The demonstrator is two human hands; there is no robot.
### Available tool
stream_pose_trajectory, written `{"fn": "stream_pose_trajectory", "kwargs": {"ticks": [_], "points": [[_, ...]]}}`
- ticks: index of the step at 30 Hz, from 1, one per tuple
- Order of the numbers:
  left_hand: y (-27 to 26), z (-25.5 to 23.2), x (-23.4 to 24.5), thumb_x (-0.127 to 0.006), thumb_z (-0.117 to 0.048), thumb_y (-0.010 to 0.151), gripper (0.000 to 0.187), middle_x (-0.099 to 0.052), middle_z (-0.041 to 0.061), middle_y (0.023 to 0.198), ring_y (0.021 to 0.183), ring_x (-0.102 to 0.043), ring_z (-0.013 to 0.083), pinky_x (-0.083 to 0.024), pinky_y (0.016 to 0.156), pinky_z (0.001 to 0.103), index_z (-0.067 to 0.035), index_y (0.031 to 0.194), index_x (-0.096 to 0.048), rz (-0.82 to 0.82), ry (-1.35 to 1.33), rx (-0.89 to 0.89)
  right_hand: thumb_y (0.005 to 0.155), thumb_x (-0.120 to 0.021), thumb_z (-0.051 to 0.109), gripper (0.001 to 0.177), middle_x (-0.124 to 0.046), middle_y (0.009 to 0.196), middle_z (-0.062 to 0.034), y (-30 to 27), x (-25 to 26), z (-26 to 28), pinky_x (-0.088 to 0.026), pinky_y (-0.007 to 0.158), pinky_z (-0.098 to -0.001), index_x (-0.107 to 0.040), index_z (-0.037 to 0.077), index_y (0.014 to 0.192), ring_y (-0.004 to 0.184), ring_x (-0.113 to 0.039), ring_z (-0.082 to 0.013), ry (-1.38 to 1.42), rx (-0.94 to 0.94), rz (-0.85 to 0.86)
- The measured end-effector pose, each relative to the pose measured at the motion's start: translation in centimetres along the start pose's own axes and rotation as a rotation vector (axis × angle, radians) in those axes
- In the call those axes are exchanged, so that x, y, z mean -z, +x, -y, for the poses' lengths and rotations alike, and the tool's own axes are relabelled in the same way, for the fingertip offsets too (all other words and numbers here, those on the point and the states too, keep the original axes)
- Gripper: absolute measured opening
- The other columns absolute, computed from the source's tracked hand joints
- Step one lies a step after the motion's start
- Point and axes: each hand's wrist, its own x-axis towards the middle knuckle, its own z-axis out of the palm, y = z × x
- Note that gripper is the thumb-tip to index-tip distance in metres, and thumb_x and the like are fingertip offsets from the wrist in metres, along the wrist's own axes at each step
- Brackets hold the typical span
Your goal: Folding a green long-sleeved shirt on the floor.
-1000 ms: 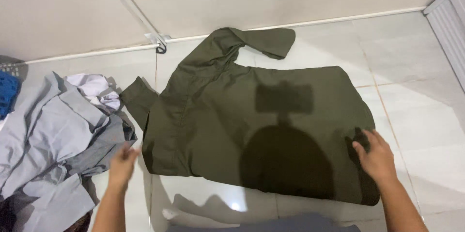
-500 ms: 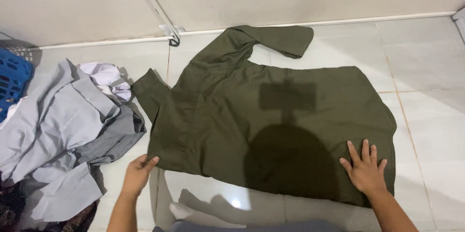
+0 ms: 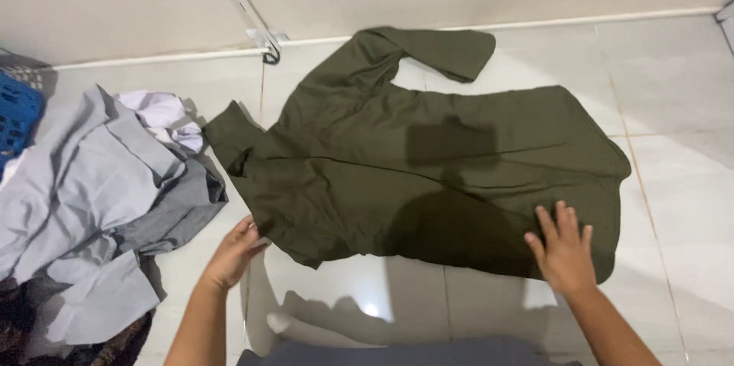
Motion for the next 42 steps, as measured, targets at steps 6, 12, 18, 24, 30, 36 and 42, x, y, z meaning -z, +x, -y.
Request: {"fn": "stream_pose_trajectory", "kwargs": {"ticks": [6, 12, 18, 24, 30, 36, 42], "points": [[0.4, 6.4, 0.9, -0.076, -0.016, 0.090, 0.045, -0.070, 0.016, 0.120, 0.099, -0.066, 0.0223, -0.053, 0.092, 0.038, 0.004, 0.128, -0.063, -0.104, 0.083, 0.027, 0.094, -0.034, 0.066, 0.073, -0.003, 0.171, -0.0064, -1.9, 0.3, 1.1, -0.008, 0.119, -0.0676, -0.022, 0.034, 0.158, 0.156, -0.004, -0.0305, -0.157, 0.166, 0.155], [-7.2, -0.2, 2.6, -0.068, -0.013, 0.086, 0.027, -0.078, 0.010, 0.103, 0.092, -0.072, 0.0214, -0.056, 0.083, 0.036, 0.001, 0.109, -0.070, -0.139, -0.352, -0.038, 0.097, -0.033, 0.067, 0.075, 0.005, 0.171, -0.0040, -0.9, 0.3, 1.3, -0.004, 0.120, -0.0628, -0.012, 0.038, 0.163, 0.156, 0.003, -0.0270, -0.303, 0.123, 0.374], [-6.9, 7.5, 8.5, -0.083, -0.011, 0.084, 0.040, -0.072, 0.019, 0.086, 0.073, -0.070, 0.0282, -0.060, 0.074, 0.039, 0.012, 0.114, -0.071, -0.002, 0.367, 0.502, 0.101, -0.031, 0.068, 0.064, -0.012, 0.175, 0.0006, -3.2, -2.5, -4.6, -0.017, 0.127, -0.0511, -0.027, 0.038, 0.158, 0.159, -0.014, -0.0207, -0.007, 0.058, 0.091], [-3.5, 10.9, 7.4, -0.081, -0.035, 0.078, 0.059, -0.076, 0.009, 0.086, 0.073, -0.064, 0.0230, -0.052, 0.068, 0.037, 0.009, 0.118, -0.076, -0.236, 0.229, 0.215, 0.094, -0.028, 0.065, 0.084, -0.011, 0.170, -0.0136, -5.6, -3.9, -8.5, -0.005, 0.116, -0.0649, -0.030, 0.017, 0.163, 0.155, -0.008, -0.0341, -0.116, -0.049, -0.006], [-2.8, -1.0, -4.9, -0.073, -0.035, 0.091, 0.044, -0.072, 0.014, 0.119, 0.115, -0.065, 0.0342, -0.052, 0.101, 0.044, -0.010, 0.127, -0.070, -0.645, 1.384, -0.342, 0.104, -0.036, 0.056, 0.074, -0.019, 0.172, -0.0198, -0.5, 0.9, -3.0, -0.010, 0.125, -0.0729, -0.037, 0.007, 0.159, 0.162, -0.017, -0.0348, 0.129, -0.395, -0.093], [5.9, 0.3, -7.8, -0.048, -0.062, 0.092, 0.078, -0.029, 0.016, 0.166, 0.151, -0.024, 0.0393, -0.024, 0.117, 0.057, -0.021, 0.158, -0.043, -0.332, 1.699, -0.594, 0.097, -0.038, 0.057, 0.072, -0.013, 0.168, -0.0117, 6.4, -0.7, 3.2, -0.007, 0.118, -0.0689, -0.028, 0.022, 0.158, 0.154, -0.011, -0.0320, -0.003, 0.118, -0.082], [6.4, -6.7, -11.9, -0.041, -0.066, 0.095, 0.075, -0.025, 0.002, 0.169, 0.156, -0.021, 0.0253, -0.023, 0.122, 0.049, -0.023, 0.156, -0.035, -0.291, 1.477, -0.103, 0.105, -0.034, 0.056, 0.066, -0.019, 0.170, -0.0154, 11.2, -0.2, 0.8, -0.009, 0.120, -0.0725, -0.030, 0.019, 0.160, 0.158, -0.013, -0.0340, -0.077, -0.212, -0.125]]}}
